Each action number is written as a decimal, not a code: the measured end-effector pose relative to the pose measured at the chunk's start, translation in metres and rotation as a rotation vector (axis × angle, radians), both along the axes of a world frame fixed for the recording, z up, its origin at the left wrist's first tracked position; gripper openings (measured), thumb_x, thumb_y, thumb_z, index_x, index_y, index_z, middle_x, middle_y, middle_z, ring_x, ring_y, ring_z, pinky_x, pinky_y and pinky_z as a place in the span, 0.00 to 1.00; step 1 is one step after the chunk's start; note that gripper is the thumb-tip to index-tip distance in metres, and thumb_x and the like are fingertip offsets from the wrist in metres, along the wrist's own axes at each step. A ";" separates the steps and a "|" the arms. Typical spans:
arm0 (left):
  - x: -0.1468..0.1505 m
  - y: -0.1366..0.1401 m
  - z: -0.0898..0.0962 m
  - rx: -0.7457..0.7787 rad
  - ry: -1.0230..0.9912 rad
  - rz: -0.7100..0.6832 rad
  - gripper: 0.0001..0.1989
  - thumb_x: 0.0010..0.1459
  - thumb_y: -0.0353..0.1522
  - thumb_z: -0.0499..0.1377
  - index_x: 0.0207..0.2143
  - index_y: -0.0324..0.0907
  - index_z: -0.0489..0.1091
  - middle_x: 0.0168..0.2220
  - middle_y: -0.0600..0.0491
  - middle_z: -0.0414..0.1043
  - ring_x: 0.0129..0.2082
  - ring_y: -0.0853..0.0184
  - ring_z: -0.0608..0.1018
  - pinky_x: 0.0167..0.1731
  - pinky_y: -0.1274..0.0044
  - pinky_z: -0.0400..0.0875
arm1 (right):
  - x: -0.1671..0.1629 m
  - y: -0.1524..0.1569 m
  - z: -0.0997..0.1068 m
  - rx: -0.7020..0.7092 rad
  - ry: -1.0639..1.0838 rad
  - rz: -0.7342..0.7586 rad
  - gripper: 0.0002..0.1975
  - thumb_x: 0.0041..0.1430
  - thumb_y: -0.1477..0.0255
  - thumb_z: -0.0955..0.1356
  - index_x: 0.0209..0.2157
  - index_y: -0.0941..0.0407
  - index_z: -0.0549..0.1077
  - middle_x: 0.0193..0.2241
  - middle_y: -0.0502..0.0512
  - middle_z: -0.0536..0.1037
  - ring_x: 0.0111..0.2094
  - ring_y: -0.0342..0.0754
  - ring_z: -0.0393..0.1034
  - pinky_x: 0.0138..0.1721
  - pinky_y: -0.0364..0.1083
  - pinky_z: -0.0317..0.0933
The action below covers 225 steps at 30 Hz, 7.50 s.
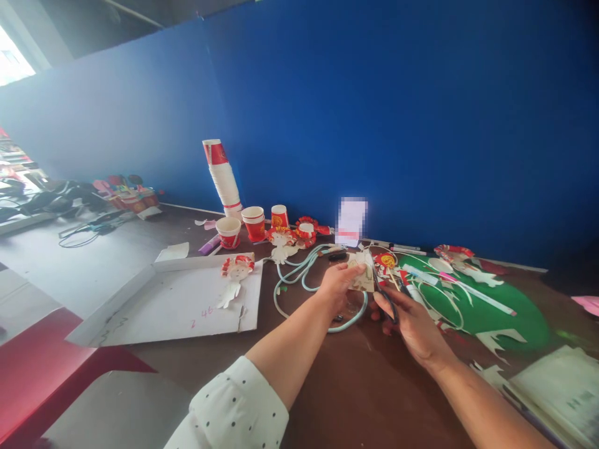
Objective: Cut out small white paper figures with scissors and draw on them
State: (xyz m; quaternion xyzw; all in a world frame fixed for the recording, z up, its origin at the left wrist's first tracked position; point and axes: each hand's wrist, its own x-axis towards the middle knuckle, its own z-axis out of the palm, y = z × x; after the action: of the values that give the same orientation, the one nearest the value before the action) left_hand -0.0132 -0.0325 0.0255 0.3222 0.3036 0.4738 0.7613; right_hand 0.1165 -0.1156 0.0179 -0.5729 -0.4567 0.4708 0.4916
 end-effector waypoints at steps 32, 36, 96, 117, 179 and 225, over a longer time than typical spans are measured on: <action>0.013 -0.008 -0.003 -0.029 0.006 0.075 0.17 0.38 0.34 0.69 0.31 0.34 0.73 0.26 0.46 0.74 0.23 0.64 0.75 0.29 0.71 0.70 | 0.000 0.005 -0.004 0.107 0.015 -0.192 0.23 0.43 0.66 0.75 0.44 0.53 0.73 0.34 0.51 0.81 0.30 0.47 0.73 0.26 0.42 0.65; 0.012 -0.006 -0.004 -0.033 0.007 0.091 0.18 0.37 0.35 0.70 0.31 0.34 0.73 0.27 0.46 0.75 0.24 0.64 0.75 0.29 0.71 0.69 | 0.003 0.005 -0.003 0.088 -0.109 -0.220 0.23 0.46 0.63 0.73 0.45 0.53 0.73 0.32 0.52 0.80 0.27 0.48 0.72 0.22 0.43 0.63; 0.024 -0.020 -0.014 0.013 -0.006 -0.047 0.24 0.33 0.38 0.73 0.31 0.32 0.74 0.26 0.48 0.74 0.24 0.68 0.74 0.31 0.74 0.67 | 0.008 0.003 0.007 0.139 -0.505 -0.291 0.19 0.52 0.53 0.67 0.29 0.55 0.75 0.15 0.49 0.73 0.19 0.47 0.67 0.22 0.44 0.57; 0.025 -0.019 -0.017 0.036 -0.012 -0.047 0.21 0.35 0.37 0.72 0.29 0.33 0.74 0.24 0.50 0.73 0.24 0.68 0.74 0.31 0.74 0.67 | 0.006 0.002 0.005 0.175 -0.461 -0.320 0.18 0.51 0.53 0.68 0.27 0.55 0.73 0.15 0.49 0.72 0.18 0.46 0.64 0.22 0.44 0.57; 0.025 -0.017 -0.017 0.011 0.019 -0.055 0.25 0.29 0.40 0.74 0.27 0.33 0.72 0.25 0.49 0.73 0.23 0.68 0.74 0.32 0.73 0.67 | 0.006 0.007 -0.005 0.261 -0.284 -0.349 0.19 0.50 0.54 0.70 0.35 0.55 0.73 0.23 0.51 0.74 0.22 0.46 0.65 0.24 0.44 0.59; 0.026 -0.018 -0.018 -0.045 -0.051 -0.162 0.25 0.25 0.37 0.75 0.26 0.32 0.73 0.22 0.50 0.72 0.22 0.69 0.73 0.30 0.74 0.66 | 0.005 0.002 0.002 0.234 -0.278 -0.456 0.18 0.48 0.54 0.71 0.31 0.55 0.74 0.18 0.47 0.71 0.20 0.43 0.62 0.22 0.43 0.57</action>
State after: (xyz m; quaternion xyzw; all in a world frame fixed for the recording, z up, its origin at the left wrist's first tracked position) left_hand 0.0128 -0.0509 0.0078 0.3164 0.2677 0.4117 0.8116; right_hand 0.1218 -0.1135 0.0196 -0.6593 -0.4303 0.2093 0.5800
